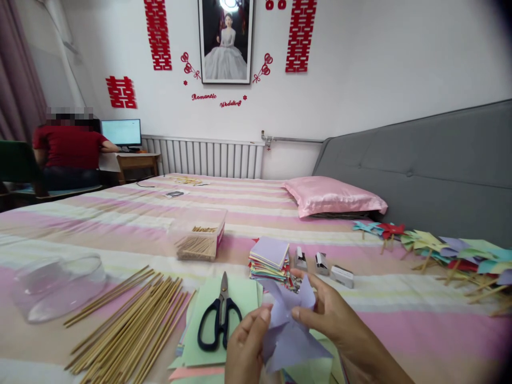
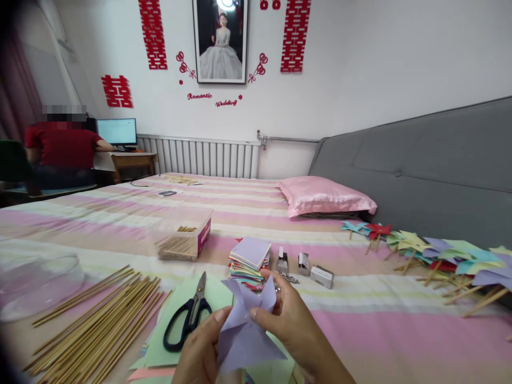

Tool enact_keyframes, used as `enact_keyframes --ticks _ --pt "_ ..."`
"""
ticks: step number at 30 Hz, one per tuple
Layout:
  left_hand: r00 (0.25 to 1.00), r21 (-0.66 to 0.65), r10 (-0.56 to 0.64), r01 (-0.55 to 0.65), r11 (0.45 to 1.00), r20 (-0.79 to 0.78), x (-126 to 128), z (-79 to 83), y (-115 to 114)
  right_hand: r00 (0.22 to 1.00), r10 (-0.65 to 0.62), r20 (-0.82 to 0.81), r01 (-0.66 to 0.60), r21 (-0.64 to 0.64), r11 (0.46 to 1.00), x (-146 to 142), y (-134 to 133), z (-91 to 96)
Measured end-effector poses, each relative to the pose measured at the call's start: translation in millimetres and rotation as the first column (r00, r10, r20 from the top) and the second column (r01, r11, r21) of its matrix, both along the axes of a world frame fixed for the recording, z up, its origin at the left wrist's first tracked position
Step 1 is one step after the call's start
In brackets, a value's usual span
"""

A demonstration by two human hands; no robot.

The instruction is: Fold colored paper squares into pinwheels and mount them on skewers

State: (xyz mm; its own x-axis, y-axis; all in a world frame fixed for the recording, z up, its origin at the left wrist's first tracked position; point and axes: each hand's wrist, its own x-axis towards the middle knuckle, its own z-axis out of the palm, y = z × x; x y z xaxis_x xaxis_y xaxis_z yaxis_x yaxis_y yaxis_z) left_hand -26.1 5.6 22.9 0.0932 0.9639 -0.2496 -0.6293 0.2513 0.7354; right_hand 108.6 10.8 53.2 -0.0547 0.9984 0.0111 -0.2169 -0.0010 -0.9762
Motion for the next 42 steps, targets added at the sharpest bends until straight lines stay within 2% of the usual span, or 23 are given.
enact_keyframes --ticks 3,7,12,18,21,24,27,29,30,33,35,38,42 --pt "0.992 0.07 -0.056 0.064 0.995 -0.112 3 4.4 -4 0.995 0.063 0.074 -0.062 -0.012 0.998 4 0 -4.9" --pt "0.979 0.073 -0.099 0.113 0.991 -0.179 6 -1.7 -5 0.981 0.114 0.157 -0.11 -0.03 0.993 4 -3 -6.2" --pt "0.968 0.085 -0.082 0.104 0.991 -0.237 6 -11.0 -3 0.971 0.121 0.205 -0.12 -0.02 0.993 5 -3 -4.6" --pt "0.969 0.041 -0.057 0.069 0.997 -0.24 6 -8.8 -3 0.97 0.088 0.227 -0.09 -0.002 0.996 5 -2 -5.6" --pt "0.974 0.045 -0.026 0.037 0.998 -0.223 4 -8.5 -3 0.97 0.029 0.241 -0.04 0.043 0.998 3 -2 -4.6" --pt "0.975 0.024 0.026 -0.021 1.0 -0.222 1 -6.8 -2 0.956 -0.12 0.27 0.089 0.122 0.989 3 -1 -1.1" --pt "0.974 -0.022 0.108 -0.115 0.993 -0.199 -3 -3.2 -1 0.918 -0.262 0.298 0.198 0.228 0.953 5 -5 6.0" --pt "0.979 -0.079 0.147 -0.158 0.984 -0.139 -5 -1.0 -1 0.884 -0.246 0.397 0.143 0.27 0.952 5 -12 11.6" --pt "0.982 -0.105 0.15 -0.162 0.981 -0.112 -7 -0.3 0 0.864 -0.191 0.466 0.075 0.256 0.964 5 -16 14.2" --pt "0.989 -0.13 0.134 -0.142 0.981 -0.066 -10 0.2 0 0.776 0.056 0.629 -0.149 0.096 0.984 1 -28 20.0" --pt "0.99 -0.135 0.139 -0.141 0.981 -0.024 -11 -0.2 0 0.727 0.141 0.672 -0.216 0.029 0.976 -4 -32 21.4" --pt "0.985 -0.16 0.161 -0.15 0.976 0.06 -11 -0.5 1 0.7 0.106 0.707 -0.21 0.061 0.976 -10 -31 19.2" --pt "0.985 -0.175 0.14 -0.121 0.977 0.103 -11 -0.7 1 0.704 0.092 0.704 -0.214 0.087 0.973 -12 -25 12.5"
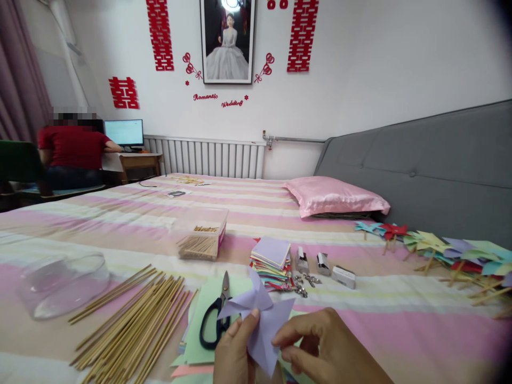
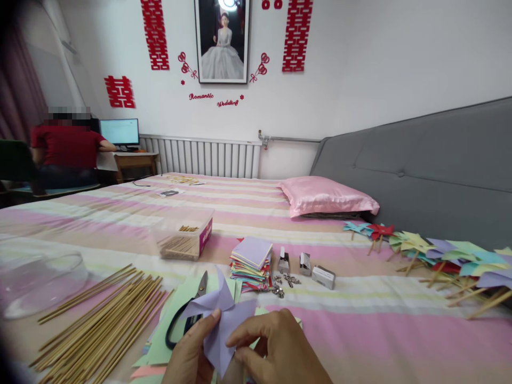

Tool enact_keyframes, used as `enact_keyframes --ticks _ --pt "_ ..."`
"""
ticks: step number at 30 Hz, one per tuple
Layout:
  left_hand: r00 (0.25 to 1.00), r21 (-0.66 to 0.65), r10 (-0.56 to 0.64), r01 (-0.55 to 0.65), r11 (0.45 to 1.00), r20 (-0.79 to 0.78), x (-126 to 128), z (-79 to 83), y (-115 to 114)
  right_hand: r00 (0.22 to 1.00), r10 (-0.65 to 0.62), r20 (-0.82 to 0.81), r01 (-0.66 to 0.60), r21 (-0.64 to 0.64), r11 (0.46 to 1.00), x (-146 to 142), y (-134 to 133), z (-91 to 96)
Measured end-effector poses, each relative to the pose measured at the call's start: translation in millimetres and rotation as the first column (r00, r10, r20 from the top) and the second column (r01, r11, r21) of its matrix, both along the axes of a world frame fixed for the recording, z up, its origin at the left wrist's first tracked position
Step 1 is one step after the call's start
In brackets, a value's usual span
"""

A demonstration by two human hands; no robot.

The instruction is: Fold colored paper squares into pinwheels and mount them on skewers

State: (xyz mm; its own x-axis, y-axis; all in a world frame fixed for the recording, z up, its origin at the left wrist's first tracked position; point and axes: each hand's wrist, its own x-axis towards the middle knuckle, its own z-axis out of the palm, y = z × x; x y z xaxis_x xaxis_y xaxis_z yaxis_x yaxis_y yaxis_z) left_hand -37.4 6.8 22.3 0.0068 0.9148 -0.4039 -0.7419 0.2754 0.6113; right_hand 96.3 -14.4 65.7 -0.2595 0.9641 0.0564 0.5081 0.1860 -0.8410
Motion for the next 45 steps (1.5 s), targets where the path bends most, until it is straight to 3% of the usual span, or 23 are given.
enact_keyframes --ticks 8,14,19,29,37,45 --pt "0.999 -0.007 0.019 -0.019 1.0 0.039 2 0.9 1 0.994 0.046 -0.096 -0.047 -0.006 0.999 -3 4 -2.1" --pt "0.998 0.031 0.01 -0.012 0.999 0.055 3 3.4 1 0.97 -0.063 -0.236 0.063 -0.009 0.998 -14 11 -13.4" --pt "0.999 0.024 0.033 -0.034 0.999 0.042 1 0.3 1 0.96 -0.138 -0.243 0.146 0.015 0.989 -19 14 -18.6" --pt "0.995 0.074 0.017 -0.01 0.997 -0.099 1 -4.7 1 0.944 -0.266 -0.197 0.294 0.13 0.947 -18 19 -25.8" --pt "0.957 0.145 0.149 -0.116 0.983 -0.249 8 -5.5 -1 0.932 -0.244 -0.269 0.27 0.064 0.961 -15 21 -30.0" --pt "0.901 0.222 0.167 -0.082 0.972 -0.401 8 4.0 -6 0.93 -0.242 -0.276 0.263 0.044 0.964 -14 22 -25.2"
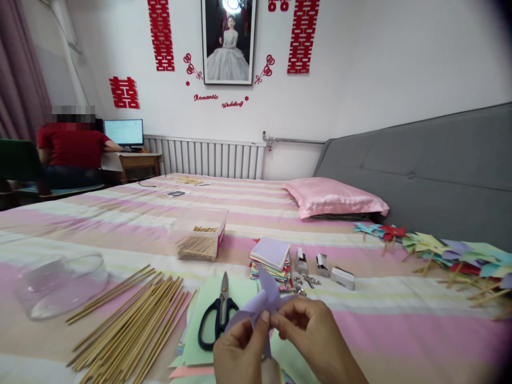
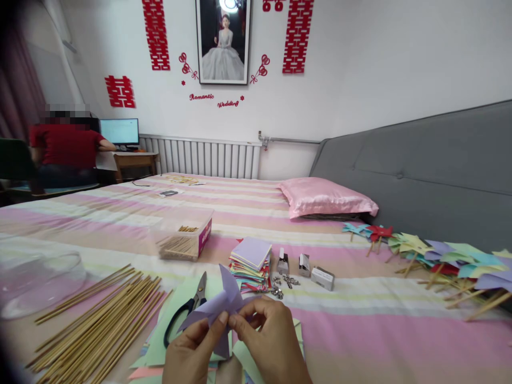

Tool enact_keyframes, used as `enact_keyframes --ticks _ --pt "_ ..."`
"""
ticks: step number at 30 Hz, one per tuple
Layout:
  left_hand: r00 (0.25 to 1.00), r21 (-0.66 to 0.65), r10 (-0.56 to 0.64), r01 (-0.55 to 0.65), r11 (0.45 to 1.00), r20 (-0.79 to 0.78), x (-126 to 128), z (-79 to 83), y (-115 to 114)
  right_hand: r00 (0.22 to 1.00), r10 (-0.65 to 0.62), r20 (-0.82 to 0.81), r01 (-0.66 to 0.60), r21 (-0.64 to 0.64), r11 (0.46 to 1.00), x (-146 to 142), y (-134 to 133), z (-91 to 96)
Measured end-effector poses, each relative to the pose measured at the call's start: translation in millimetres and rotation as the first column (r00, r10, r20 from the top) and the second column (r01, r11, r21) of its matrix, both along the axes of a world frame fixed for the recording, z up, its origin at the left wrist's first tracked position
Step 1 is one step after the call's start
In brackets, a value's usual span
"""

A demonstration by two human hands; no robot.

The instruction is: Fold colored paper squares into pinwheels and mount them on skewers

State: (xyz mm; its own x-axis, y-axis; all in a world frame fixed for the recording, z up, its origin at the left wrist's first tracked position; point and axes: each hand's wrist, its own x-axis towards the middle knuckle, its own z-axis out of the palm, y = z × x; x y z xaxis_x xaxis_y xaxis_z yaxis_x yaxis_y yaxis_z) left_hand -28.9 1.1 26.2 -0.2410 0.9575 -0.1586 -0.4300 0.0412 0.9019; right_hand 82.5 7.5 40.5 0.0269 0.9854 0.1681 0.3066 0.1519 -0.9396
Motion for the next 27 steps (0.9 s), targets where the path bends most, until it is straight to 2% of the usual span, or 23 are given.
enact_keyframes --ticks 6,10,16,17,20,22,24,27 --pt "0.999 0.019 -0.021 0.021 1.0 -0.025 0 3.1 -1 1.0 0.019 -0.009 -0.019 -0.022 1.0 6 0 0.1" --pt "0.999 0.031 -0.026 0.027 0.999 -0.041 0 -0.2 0 0.999 0.024 -0.033 -0.025 -0.037 0.999 5 1 0.8" --pt "0.996 0.046 0.065 -0.062 0.997 -0.064 -3 -7.8 3 0.999 0.048 -0.025 -0.048 -0.016 0.999 13 -2 7.9" --pt "0.996 0.026 0.071 -0.069 0.997 -0.049 -3 -6.8 4 0.999 0.032 -0.032 -0.033 -0.019 0.999 19 -1 9.3" --pt "0.997 -0.019 0.078 -0.078 0.997 -0.008 -3 -1.2 3 0.993 -0.115 0.003 0.115 -0.048 0.992 47 7 9.1" --pt "0.995 -0.026 0.097 -0.097 0.995 -0.014 -1 2.1 2 0.961 -0.255 0.11 0.254 0.017 0.967 68 18 2.8" --pt "0.992 -0.03 0.116 -0.118 0.993 -0.056 0 3.8 1 0.908 -0.352 0.229 0.34 0.09 0.936 85 31 -9.1" --pt "0.989 -0.033 0.112 -0.115 0.993 -0.096 3 3.8 0 0.86 -0.398 0.321 0.384 0.109 0.917 100 51 -34.7"
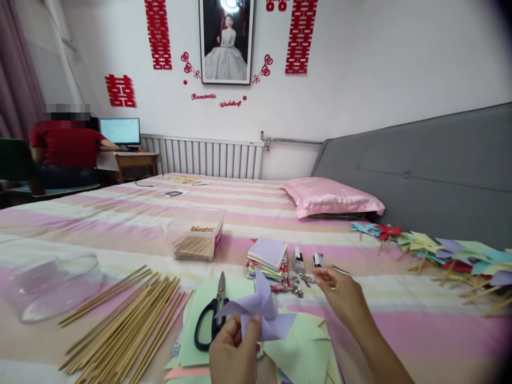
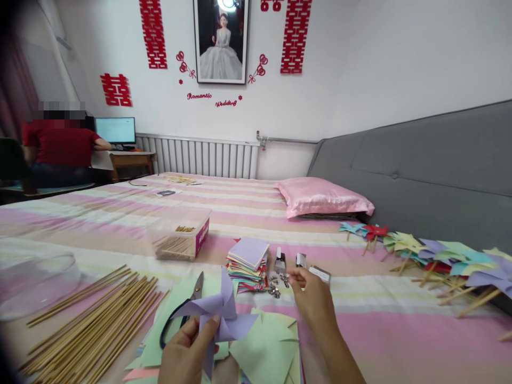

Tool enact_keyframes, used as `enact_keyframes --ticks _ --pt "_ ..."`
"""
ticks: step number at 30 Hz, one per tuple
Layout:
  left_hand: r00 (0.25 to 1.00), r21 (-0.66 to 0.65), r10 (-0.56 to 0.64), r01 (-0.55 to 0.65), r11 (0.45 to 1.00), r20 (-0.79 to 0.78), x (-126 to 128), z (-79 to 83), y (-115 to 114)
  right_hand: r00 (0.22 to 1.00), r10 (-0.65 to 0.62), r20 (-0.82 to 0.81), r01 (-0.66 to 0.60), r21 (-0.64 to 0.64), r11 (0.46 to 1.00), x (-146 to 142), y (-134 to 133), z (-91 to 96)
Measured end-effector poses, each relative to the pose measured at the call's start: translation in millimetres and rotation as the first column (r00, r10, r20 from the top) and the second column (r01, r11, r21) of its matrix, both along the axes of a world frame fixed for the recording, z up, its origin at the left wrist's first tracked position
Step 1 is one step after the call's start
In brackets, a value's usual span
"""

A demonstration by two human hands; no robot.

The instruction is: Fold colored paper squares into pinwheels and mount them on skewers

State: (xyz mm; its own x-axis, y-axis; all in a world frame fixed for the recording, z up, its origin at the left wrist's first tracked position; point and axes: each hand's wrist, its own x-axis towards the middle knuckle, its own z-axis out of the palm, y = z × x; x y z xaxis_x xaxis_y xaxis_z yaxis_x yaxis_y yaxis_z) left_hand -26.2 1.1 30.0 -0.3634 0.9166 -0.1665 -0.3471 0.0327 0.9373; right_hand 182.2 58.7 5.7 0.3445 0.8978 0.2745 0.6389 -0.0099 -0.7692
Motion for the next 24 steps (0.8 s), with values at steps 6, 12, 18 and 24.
enact_keyframes --ticks 6,12,18,24 --pt "0.999 -0.01 -0.035 0.035 0.999 0.034 3 -3.6 0 0.988 0.005 0.152 0.006 -0.074 0.997 8 22 -46.2" --pt "0.996 0.007 -0.05 0.049 0.999 0.077 5 -4.0 0 0.967 0.089 0.238 -0.06 -0.126 0.99 14 29 -60.8" --pt "0.994 -0.01 -0.061 0.063 0.998 0.095 5 -1.6 -1 0.958 0.126 0.258 -0.09 -0.146 0.985 13 30 -61.8" --pt "0.99 -0.022 -0.093 0.095 0.995 0.106 4 -4.4 0 0.97 0.135 0.204 -0.107 -0.142 0.984 12 28 -60.6"
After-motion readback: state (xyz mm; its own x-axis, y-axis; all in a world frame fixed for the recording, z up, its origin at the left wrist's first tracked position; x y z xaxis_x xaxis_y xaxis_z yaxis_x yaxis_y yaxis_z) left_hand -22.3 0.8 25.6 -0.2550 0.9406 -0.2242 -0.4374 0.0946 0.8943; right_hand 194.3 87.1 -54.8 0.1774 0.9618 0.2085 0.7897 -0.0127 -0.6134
